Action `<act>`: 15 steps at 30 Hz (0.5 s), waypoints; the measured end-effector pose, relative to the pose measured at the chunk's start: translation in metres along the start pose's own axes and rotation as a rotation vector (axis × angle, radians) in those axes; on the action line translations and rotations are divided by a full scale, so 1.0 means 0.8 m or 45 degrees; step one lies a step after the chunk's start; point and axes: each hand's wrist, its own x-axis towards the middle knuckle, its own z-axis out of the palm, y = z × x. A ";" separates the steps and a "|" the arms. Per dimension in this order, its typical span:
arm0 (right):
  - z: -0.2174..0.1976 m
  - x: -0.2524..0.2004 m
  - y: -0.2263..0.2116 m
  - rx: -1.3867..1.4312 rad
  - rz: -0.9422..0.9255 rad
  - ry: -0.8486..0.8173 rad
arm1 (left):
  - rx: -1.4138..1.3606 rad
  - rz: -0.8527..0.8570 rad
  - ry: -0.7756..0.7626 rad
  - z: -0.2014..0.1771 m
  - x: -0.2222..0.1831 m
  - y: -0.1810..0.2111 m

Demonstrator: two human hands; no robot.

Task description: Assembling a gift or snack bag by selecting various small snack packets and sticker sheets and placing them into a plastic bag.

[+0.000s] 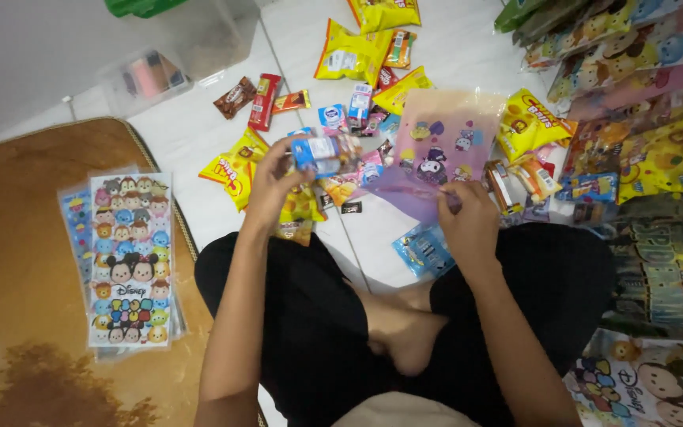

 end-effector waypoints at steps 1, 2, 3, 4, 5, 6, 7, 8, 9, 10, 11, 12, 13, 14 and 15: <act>-0.002 0.000 -0.007 0.001 -0.006 0.005 | 0.000 0.007 0.002 0.002 -0.005 0.005; -0.006 0.001 -0.012 -0.007 -0.012 -0.002 | 0.016 0.083 -0.141 0.007 -0.010 0.009; -0.009 0.003 -0.016 -0.014 -0.018 -0.009 | 0.034 0.157 -0.283 0.012 -0.014 0.013; -0.007 0.001 -0.016 -0.018 -0.027 -0.002 | 0.029 0.169 -0.281 0.023 -0.018 0.020; -0.005 0.000 -0.015 -0.045 -0.044 0.015 | 0.239 0.309 -0.349 0.034 -0.022 0.027; -0.005 -0.002 -0.013 -0.075 -0.058 0.032 | 0.449 0.447 -0.417 0.046 -0.027 0.034; -0.011 -0.002 -0.018 -0.081 -0.064 0.038 | 0.443 0.456 -0.415 0.052 -0.031 0.035; -0.017 -0.001 -0.022 -0.072 -0.093 0.064 | 0.580 0.457 -0.426 0.059 -0.033 0.037; -0.023 0.001 -0.025 -0.063 -0.121 0.090 | 0.717 0.458 -0.434 0.067 -0.034 0.039; -0.025 0.000 -0.029 -0.068 -0.123 0.103 | 0.715 0.471 -0.437 0.069 -0.038 0.035; -0.026 0.000 -0.032 -0.055 -0.116 0.122 | 0.686 0.445 -0.416 0.071 -0.042 0.030; -0.027 -0.003 -0.036 -0.041 -0.104 0.135 | 0.657 0.411 -0.397 0.073 -0.047 0.025; -0.026 -0.003 -0.035 -0.044 -0.101 0.141 | 0.656 0.415 -0.402 0.077 -0.052 0.018; -0.024 -0.003 -0.034 -0.048 -0.132 0.169 | 0.655 0.411 -0.367 0.079 -0.058 0.011; -0.021 -0.004 -0.034 -0.051 -0.162 0.196 | 0.654 0.406 -0.332 0.080 -0.064 0.004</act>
